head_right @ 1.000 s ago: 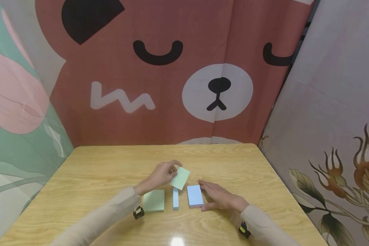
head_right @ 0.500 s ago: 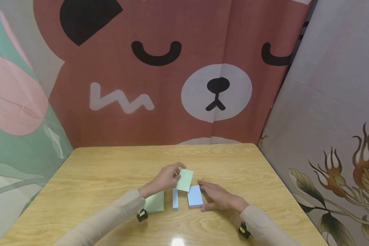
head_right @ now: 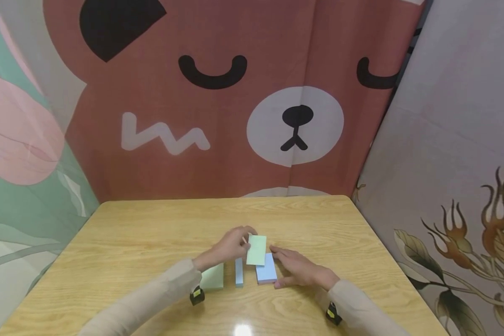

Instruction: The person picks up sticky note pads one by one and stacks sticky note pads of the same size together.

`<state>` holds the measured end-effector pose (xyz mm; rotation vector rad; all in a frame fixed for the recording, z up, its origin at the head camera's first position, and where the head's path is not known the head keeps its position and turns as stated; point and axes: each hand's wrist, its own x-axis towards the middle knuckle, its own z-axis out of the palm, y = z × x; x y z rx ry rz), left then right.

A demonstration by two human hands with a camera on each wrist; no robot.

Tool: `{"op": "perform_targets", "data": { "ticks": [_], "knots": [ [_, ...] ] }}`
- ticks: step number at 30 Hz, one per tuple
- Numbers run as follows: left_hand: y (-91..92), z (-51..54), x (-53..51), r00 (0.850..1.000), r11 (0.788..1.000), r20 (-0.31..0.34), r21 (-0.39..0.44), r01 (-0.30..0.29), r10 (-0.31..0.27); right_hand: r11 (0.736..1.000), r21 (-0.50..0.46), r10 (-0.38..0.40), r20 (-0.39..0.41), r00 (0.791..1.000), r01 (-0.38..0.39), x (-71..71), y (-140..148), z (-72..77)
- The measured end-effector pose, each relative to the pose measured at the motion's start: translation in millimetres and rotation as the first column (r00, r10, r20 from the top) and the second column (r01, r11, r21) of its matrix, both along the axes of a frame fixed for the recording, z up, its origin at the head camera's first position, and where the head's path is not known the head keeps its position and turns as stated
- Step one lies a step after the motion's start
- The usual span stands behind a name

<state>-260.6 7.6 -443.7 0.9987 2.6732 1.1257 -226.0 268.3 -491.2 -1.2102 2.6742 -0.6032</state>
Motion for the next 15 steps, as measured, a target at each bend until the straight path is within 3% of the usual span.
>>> {"op": "perform_targets", "data": {
  "ticks": [4,9,15],
  "knots": [
    [4.8,-2.5,1.0,0.996,0.999,0.093,0.036,0.009,-0.013,1.0,0.004,-0.01,-0.009,1.0,0.01,0.0,-0.1,0.4],
    [9.8,-7.2,2.1,0.965,0.992,0.259,0.127,0.005,-0.039,1.0,0.002,-0.012,-0.023,1.0,0.012,0.2,-1.4,1.5],
    [11.6,-8.4,3.7,0.939,0.987,0.34,0.157,-0.013,-0.042,1.0,-0.005,-0.006,-0.012,1.0,0.006,0.7,-1.9,1.5]
  ]
}}
